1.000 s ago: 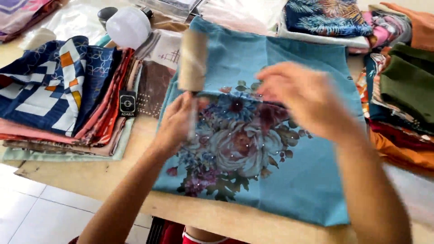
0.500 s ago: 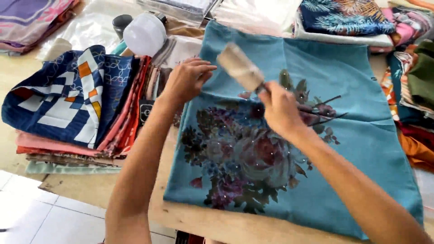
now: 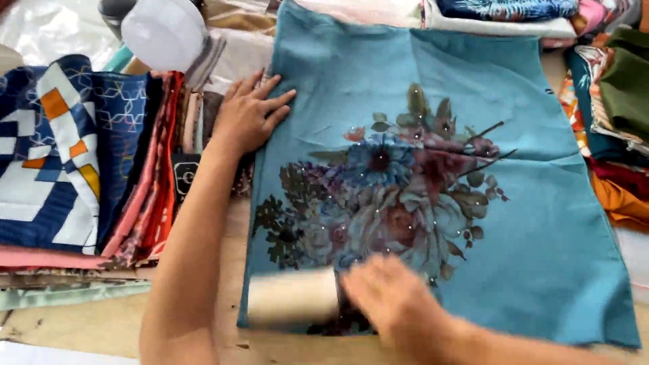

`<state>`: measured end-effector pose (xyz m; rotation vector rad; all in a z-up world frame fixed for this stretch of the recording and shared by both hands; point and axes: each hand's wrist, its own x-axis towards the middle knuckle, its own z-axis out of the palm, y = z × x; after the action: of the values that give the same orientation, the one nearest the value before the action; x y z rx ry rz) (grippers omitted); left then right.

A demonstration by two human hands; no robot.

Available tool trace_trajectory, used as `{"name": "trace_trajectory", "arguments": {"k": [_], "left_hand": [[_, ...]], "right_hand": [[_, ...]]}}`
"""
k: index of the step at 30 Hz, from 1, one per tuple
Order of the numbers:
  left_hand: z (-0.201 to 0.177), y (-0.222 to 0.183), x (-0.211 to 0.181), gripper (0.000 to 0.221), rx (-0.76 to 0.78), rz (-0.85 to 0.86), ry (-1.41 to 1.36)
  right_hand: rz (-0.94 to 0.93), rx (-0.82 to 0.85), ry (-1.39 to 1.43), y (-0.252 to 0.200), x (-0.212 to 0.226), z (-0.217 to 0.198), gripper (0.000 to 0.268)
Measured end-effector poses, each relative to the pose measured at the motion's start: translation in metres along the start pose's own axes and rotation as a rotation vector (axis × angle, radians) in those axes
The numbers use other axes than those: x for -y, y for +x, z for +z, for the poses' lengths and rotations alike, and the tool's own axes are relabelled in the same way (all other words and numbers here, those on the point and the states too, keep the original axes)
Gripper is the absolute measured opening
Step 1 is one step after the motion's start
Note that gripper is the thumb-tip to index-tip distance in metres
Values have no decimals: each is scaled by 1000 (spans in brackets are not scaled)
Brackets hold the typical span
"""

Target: A person uses a lint roller to remove lint and debris from a blue scarf laid out on a work table.

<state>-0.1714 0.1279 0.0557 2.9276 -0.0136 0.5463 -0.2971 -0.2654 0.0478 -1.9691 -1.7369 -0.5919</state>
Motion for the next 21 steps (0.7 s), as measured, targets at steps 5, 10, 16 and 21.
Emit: {"name": "trace_trajectory", "arguments": {"k": [5,10,16,21], "left_hand": [[-21,2,-12,47,68,59,-26],[-40,18,-43,48,-122,281,237],[20,46,-90,39,98,354,-153],[15,39,-96,41,229,222,-130]], "right_hand": [[71,137,137,-15,39,-66,20],[25,64,-78,13,-105,-94,35],[247,-1,-255,-18,-240,-29,22],[248,48,-124,-59,-162,-44,22]]}}
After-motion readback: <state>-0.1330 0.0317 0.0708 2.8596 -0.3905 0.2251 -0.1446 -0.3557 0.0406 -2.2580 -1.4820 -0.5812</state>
